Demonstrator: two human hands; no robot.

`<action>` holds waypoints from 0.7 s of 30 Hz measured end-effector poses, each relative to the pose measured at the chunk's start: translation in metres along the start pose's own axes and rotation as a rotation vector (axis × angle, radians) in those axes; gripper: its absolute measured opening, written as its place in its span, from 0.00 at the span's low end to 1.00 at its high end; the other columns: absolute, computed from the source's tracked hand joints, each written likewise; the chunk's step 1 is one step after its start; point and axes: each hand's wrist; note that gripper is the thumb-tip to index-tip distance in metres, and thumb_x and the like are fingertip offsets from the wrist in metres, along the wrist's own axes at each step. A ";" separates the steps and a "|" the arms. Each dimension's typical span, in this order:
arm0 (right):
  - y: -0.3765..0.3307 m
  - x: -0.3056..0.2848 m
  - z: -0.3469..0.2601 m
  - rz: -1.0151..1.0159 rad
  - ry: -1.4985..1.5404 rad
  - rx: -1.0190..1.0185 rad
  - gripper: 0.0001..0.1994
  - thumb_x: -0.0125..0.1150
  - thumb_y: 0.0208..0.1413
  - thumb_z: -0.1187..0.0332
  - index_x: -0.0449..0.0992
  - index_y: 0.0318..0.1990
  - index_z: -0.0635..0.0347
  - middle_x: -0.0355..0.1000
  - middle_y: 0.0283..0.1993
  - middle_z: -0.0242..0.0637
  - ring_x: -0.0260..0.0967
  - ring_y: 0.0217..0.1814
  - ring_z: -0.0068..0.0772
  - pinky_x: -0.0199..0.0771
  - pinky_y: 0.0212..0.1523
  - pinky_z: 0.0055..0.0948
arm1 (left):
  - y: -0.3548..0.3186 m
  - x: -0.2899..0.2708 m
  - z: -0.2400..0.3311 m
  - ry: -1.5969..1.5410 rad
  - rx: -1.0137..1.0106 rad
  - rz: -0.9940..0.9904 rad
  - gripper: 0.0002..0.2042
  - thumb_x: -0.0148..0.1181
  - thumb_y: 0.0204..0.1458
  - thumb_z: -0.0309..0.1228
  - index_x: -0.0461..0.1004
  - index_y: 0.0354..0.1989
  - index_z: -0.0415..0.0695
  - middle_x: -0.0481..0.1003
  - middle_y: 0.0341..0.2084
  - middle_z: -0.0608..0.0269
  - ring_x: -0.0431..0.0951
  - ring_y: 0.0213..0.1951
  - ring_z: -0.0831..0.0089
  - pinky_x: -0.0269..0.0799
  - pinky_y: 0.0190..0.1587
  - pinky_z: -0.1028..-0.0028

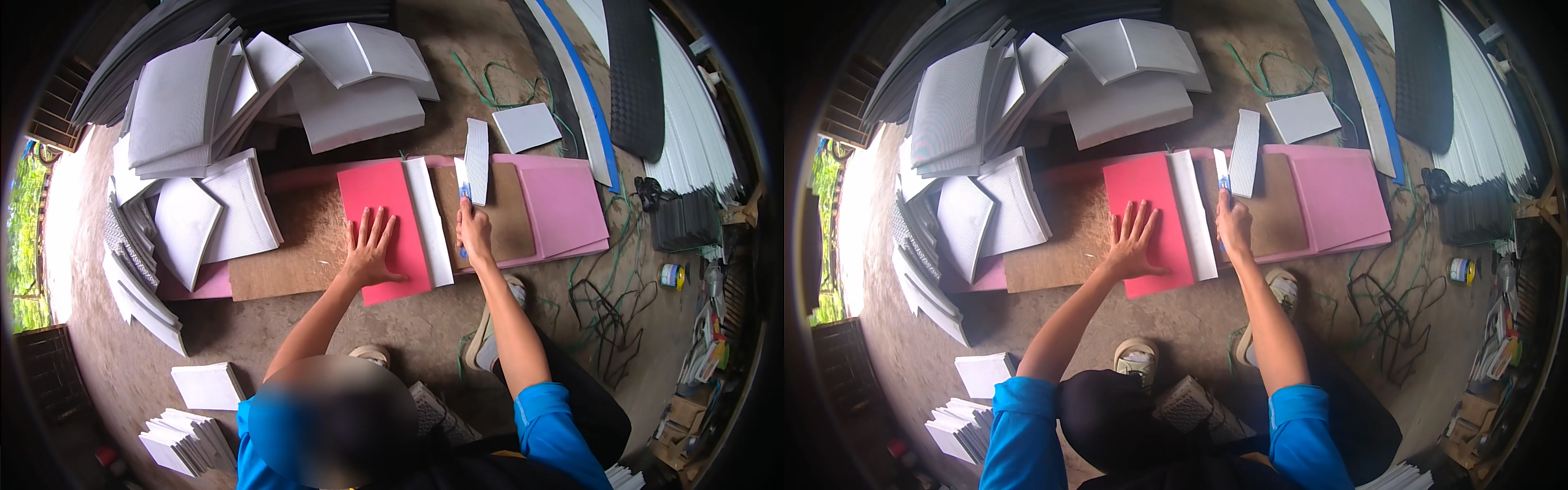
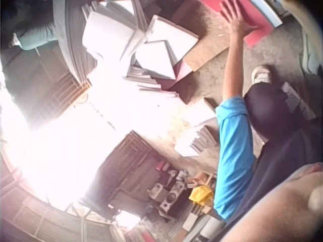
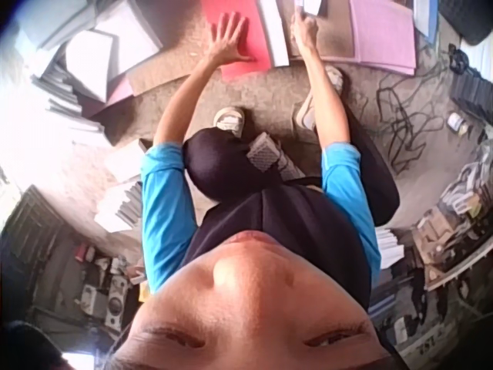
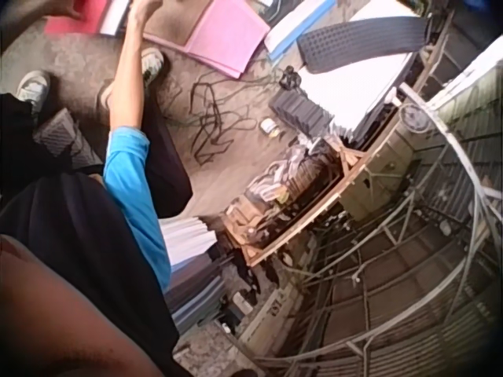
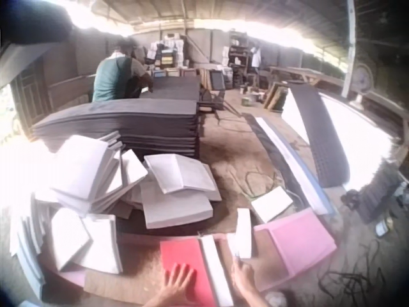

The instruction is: The person sits on the floor and repeatedly places white foam sheets on a pink foam sheet, then uses a blue utility knife to trim the white sheets to size. Trimmed pieces are set aside, and the process continues with multiple sheets.

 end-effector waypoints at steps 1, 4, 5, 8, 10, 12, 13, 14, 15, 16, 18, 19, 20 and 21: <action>0.003 0.001 0.002 -0.008 -0.013 -0.011 0.20 0.46 0.59 0.51 0.63 0.23 0.57 0.55 0.12 0.24 0.48 0.08 0.15 0.51 0.10 0.21 | 0.000 0.000 0.000 -0.002 0.007 0.011 0.62 0.65 0.23 0.64 0.36 0.67 0.50 0.34 0.67 0.53 0.27 0.67 0.51 0.25 0.62 0.42; 0.013 0.009 0.011 -0.146 -0.096 -0.104 0.15 0.47 0.59 0.59 0.64 0.31 0.65 0.66 0.17 0.34 0.63 0.12 0.24 0.61 0.10 0.27 | -0.001 0.001 -0.001 -0.004 0.010 0.032 0.63 0.65 0.22 0.64 0.36 0.67 0.50 0.34 0.67 0.53 0.28 0.67 0.51 0.26 0.63 0.42; 0.016 0.018 0.010 -0.162 -0.191 -0.152 0.14 0.46 0.59 0.61 0.63 0.34 0.66 0.66 0.18 0.37 0.64 0.12 0.27 0.63 0.11 0.28 | -0.002 0.001 -0.003 0.002 0.002 0.035 0.63 0.65 0.22 0.64 0.36 0.67 0.50 0.34 0.67 0.53 0.28 0.67 0.51 0.26 0.63 0.42; 0.029 0.048 -0.005 -0.179 -0.477 -0.301 0.12 0.42 0.58 0.66 0.57 0.41 0.68 0.68 0.20 0.43 0.68 0.14 0.35 0.70 0.16 0.32 | -0.002 -0.001 -0.001 -0.014 -0.007 0.028 0.63 0.65 0.21 0.64 0.36 0.67 0.50 0.35 0.67 0.54 0.29 0.67 0.51 0.26 0.63 0.43; 0.052 0.055 -0.022 -0.195 -0.766 -0.289 0.16 0.40 0.58 0.64 0.57 0.45 0.72 0.71 0.27 0.55 0.72 0.21 0.46 0.73 0.30 0.39 | 0.003 0.000 0.005 -0.021 0.016 0.050 0.63 0.65 0.21 0.64 0.37 0.67 0.50 0.35 0.67 0.53 0.29 0.67 0.51 0.27 0.63 0.43; 0.047 0.073 -0.048 -0.289 -0.922 -0.205 0.19 0.36 0.59 0.62 0.58 0.46 0.73 0.73 0.30 0.59 0.74 0.25 0.51 0.75 0.34 0.43 | 0.000 0.001 0.000 -0.013 -0.002 0.053 0.63 0.65 0.20 0.65 0.37 0.67 0.50 0.36 0.67 0.53 0.30 0.67 0.51 0.27 0.63 0.44; 0.049 0.086 -0.049 -0.294 -0.933 -0.237 0.18 0.36 0.59 0.62 0.59 0.46 0.73 0.73 0.29 0.58 0.74 0.24 0.49 0.75 0.34 0.43 | -0.005 0.001 -0.004 -0.007 -0.015 0.054 0.63 0.65 0.20 0.65 0.38 0.67 0.50 0.36 0.67 0.53 0.31 0.67 0.51 0.28 0.63 0.44; 0.053 0.088 -0.052 -0.278 -0.950 -0.263 0.18 0.36 0.59 0.63 0.59 0.45 0.72 0.73 0.28 0.56 0.74 0.24 0.48 0.75 0.33 0.42 | -0.005 0.000 -0.002 -0.010 -0.008 0.058 0.64 0.65 0.20 0.65 0.38 0.67 0.50 0.36 0.67 0.53 0.31 0.67 0.51 0.28 0.63 0.44; 0.058 0.091 -0.054 -0.263 -0.967 -0.288 0.17 0.36 0.59 0.63 0.60 0.45 0.72 0.73 0.27 0.55 0.74 0.23 0.47 0.76 0.32 0.42 | -0.005 0.000 -0.001 -0.012 -0.002 0.062 0.64 0.65 0.20 0.65 0.38 0.67 0.50 0.36 0.67 0.53 0.31 0.67 0.51 0.28 0.63 0.44; 0.062 0.092 -0.057 -0.282 -0.958 -0.294 0.17 0.36 0.59 0.64 0.61 0.44 0.73 0.73 0.27 0.55 0.74 0.22 0.45 0.76 0.32 0.41 | -0.004 -0.001 -0.001 -0.012 0.003 0.076 0.63 0.65 0.20 0.65 0.39 0.67 0.50 0.37 0.67 0.53 0.32 0.67 0.51 0.28 0.63 0.44; 0.070 0.098 -0.059 -0.337 -0.930 -0.221 0.18 0.36 0.58 0.64 0.62 0.45 0.72 0.74 0.27 0.54 0.74 0.21 0.44 0.76 0.31 0.40 | -0.005 -0.002 0.001 -0.028 0.007 0.101 0.63 0.64 0.20 0.66 0.39 0.67 0.50 0.38 0.66 0.52 0.32 0.67 0.51 0.29 0.63 0.44; 0.073 0.100 -0.059 -0.365 -0.915 -0.184 0.18 0.36 0.58 0.64 0.62 0.45 0.72 0.74 0.27 0.54 0.74 0.21 0.44 0.76 0.30 0.39 | -0.006 -0.003 0.001 -0.036 0.008 0.113 0.63 0.64 0.20 0.66 0.39 0.67 0.50 0.38 0.66 0.52 0.32 0.67 0.51 0.29 0.63 0.44; 0.073 0.100 -0.062 -0.342 -0.862 -0.137 0.15 0.38 0.55 0.68 0.68 0.39 0.73 0.74 0.24 0.51 0.74 0.20 0.43 0.76 0.29 0.38 | -0.006 -0.004 0.002 -0.039 0.007 0.106 0.63 0.64 0.20 0.66 0.40 0.67 0.50 0.38 0.66 0.52 0.32 0.67 0.51 0.29 0.63 0.44; 0.080 0.101 -0.058 -0.379 -0.860 -0.117 0.15 0.37 0.56 0.68 0.68 0.37 0.74 0.72 0.22 0.50 0.73 0.18 0.43 0.75 0.26 0.38 | -0.005 -0.005 0.004 -0.042 0.006 0.100 0.63 0.64 0.20 0.66 0.40 0.67 0.50 0.38 0.66 0.52 0.32 0.67 0.51 0.29 0.63 0.44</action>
Point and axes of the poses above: each hand's wrist, its own y-axis towards the middle knuckle, its own x-axis out of the palm, z = x × y
